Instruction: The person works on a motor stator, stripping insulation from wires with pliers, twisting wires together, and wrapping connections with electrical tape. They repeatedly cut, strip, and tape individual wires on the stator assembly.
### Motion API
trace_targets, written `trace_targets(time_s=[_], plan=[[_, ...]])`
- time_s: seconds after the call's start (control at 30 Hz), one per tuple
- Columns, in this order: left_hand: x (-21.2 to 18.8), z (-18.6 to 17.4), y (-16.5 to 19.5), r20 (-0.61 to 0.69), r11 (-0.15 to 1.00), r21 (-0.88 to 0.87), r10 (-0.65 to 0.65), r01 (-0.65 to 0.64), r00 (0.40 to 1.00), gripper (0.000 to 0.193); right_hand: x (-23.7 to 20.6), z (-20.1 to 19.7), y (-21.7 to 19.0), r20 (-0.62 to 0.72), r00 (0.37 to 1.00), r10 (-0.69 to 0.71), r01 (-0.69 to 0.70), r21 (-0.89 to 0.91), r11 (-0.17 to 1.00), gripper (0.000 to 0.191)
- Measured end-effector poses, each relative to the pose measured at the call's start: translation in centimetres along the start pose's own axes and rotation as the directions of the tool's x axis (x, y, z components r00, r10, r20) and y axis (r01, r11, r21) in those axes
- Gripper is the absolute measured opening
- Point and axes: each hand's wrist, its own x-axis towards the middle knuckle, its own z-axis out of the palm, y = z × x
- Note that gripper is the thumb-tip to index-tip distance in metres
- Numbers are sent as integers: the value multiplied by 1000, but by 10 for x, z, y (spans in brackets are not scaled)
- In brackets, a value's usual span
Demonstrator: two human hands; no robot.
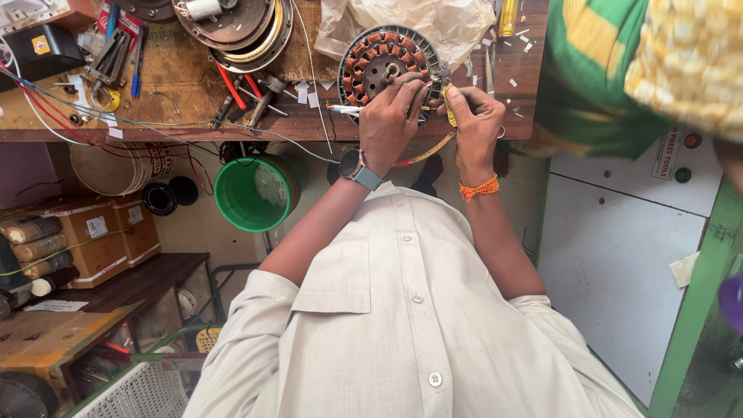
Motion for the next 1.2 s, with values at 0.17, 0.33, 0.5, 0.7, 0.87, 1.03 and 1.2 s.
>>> trace_targets(time_s=[0.17, 0.33, 0.5, 0.7, 0.87, 1.03, 1.2], plan=[[0, 0, 1, -3, 1000, -6, -1, 1, 1000, 14, 1, 0, 1, 1, 1000, 3, -3, 16, 1000, 18], [1, 0, 0, 0, 1000, -4, 2, -2, 1000, 14, 1, 0, 2, 3, 1000, -10, 10, 19, 1000, 19], [0, 1, 0, 1, 1000, 3, 6, -6, 1000, 15, 1, -1, 2, -8, 1000, -4, 4, -26, 1000, 19], [1, 2, 0, 8, 1000, 7, 1, -2, 1000, 15, 1, 1, 2, -9, 1000, -20, 20, -10, 1000, 19], [0, 2, 0, -1, 1000, 1, 7, -7, 1000, 15, 1, 1, 3, -6, 1000, -27, 27, 1, 1000, 18], [0, 1, -1, 5, 1000, 4, 16, -16, 1000, 15, 0, 0, 6, -25, 1000, -5, 4, -21, 1000, 18], [1, 1, 0, 17, 1000, -1, 8, -8, 1000, 14, 0, 1, 7, -34, 999, -5, 6, 20, 1000, 18]])
